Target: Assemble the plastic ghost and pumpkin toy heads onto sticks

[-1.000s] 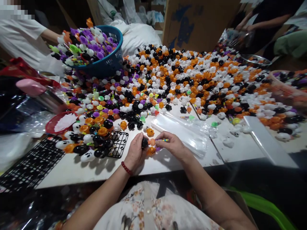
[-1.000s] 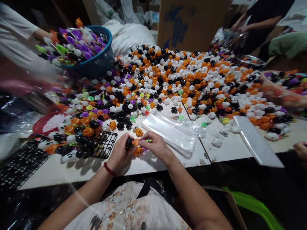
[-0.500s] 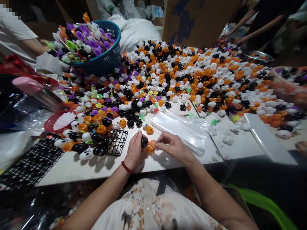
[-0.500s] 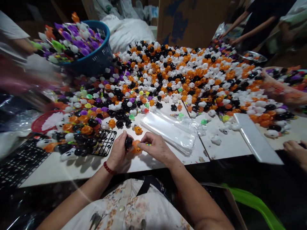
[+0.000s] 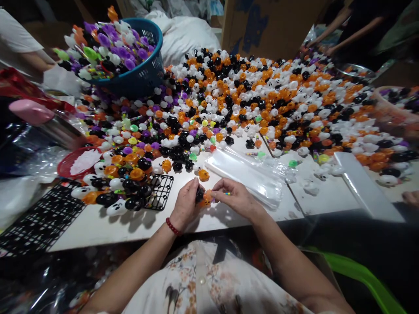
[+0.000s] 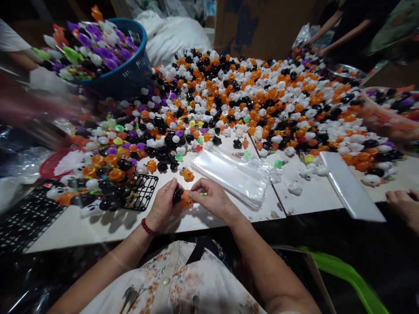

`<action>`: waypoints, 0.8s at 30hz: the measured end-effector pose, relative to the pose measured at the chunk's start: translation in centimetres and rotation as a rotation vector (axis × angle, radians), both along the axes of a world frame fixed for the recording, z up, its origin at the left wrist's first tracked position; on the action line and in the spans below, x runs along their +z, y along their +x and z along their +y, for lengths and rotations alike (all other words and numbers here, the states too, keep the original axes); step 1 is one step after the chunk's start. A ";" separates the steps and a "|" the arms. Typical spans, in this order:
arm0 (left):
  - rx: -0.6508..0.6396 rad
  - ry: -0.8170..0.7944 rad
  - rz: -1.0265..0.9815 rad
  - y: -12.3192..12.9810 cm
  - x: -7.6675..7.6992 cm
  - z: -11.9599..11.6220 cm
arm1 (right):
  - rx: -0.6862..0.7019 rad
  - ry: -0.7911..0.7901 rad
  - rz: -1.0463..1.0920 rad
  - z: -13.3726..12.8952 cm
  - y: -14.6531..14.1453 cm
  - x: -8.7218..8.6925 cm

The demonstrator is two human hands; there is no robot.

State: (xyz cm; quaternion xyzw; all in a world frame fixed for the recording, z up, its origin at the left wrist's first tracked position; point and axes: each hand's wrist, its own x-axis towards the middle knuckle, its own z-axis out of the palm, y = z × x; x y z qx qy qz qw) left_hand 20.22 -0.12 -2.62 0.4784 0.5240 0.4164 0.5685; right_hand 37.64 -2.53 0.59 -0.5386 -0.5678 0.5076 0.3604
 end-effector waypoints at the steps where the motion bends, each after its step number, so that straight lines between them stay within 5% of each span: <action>1: 0.006 -0.003 -0.008 0.0 -0.1 0.1 | -0.008 0.026 -0.019 -0.1 -0.1 0.1; 15: 0.169 0.072 0.225 0.7 1.3 -0.5 | -0.140 0.534 -0.314 -1.9 -2.8 -1.1; 24: 0.137 0.046 0.137 0.7 0.5 -0.4 | -0.091 0.624 -0.415 -2.8 -2.7 -1.0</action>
